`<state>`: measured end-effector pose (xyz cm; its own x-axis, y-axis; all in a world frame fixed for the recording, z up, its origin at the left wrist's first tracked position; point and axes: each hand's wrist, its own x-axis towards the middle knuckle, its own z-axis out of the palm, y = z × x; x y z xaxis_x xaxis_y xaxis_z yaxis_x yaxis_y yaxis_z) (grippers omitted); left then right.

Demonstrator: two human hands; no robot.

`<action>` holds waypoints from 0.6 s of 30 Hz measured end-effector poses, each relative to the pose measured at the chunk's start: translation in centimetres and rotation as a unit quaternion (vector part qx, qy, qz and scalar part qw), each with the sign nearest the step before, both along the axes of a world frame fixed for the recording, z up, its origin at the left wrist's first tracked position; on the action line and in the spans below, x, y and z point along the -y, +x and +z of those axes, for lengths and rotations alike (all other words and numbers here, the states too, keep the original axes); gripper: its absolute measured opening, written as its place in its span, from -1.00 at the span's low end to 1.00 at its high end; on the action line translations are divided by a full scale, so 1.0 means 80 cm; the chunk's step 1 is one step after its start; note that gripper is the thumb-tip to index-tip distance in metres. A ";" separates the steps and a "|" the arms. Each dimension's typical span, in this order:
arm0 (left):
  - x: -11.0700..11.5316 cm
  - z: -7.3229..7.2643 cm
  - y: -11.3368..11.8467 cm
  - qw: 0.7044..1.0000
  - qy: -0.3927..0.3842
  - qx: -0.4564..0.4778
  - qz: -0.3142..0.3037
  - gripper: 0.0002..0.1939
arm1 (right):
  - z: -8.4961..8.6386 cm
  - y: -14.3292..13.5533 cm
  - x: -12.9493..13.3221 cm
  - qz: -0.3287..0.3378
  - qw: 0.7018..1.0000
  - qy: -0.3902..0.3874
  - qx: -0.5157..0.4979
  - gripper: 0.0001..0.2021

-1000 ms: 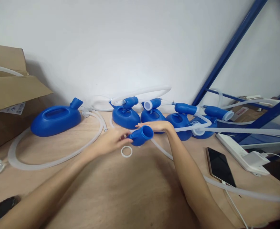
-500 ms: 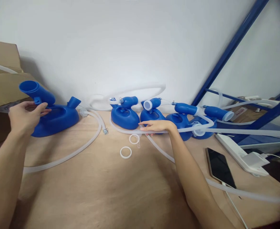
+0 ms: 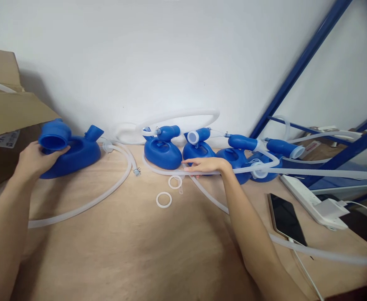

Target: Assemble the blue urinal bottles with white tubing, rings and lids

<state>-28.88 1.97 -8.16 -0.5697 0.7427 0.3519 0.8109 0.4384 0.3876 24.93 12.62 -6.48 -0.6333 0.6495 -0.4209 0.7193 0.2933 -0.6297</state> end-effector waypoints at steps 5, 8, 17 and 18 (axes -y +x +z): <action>0.005 0.005 0.025 0.997 0.038 0.053 0.047 -0.25 | 0.002 0.001 0.001 0.000 1.000 0.018 0.014 -0.07; 0.005 0.003 0.041 0.987 0.114 0.092 0.069 -0.03 | 0.006 -0.001 0.003 0.006 0.999 0.027 0.029 -0.09; -0.013 0.000 0.049 0.995 0.038 0.050 0.083 0.10 | -0.006 -0.026 -0.005 -0.027 0.981 0.192 -0.025 -0.18; -0.014 -0.002 0.047 0.995 0.044 0.045 0.083 0.10 | -0.012 -0.035 -0.008 -0.047 0.971 0.230 -0.043 -0.19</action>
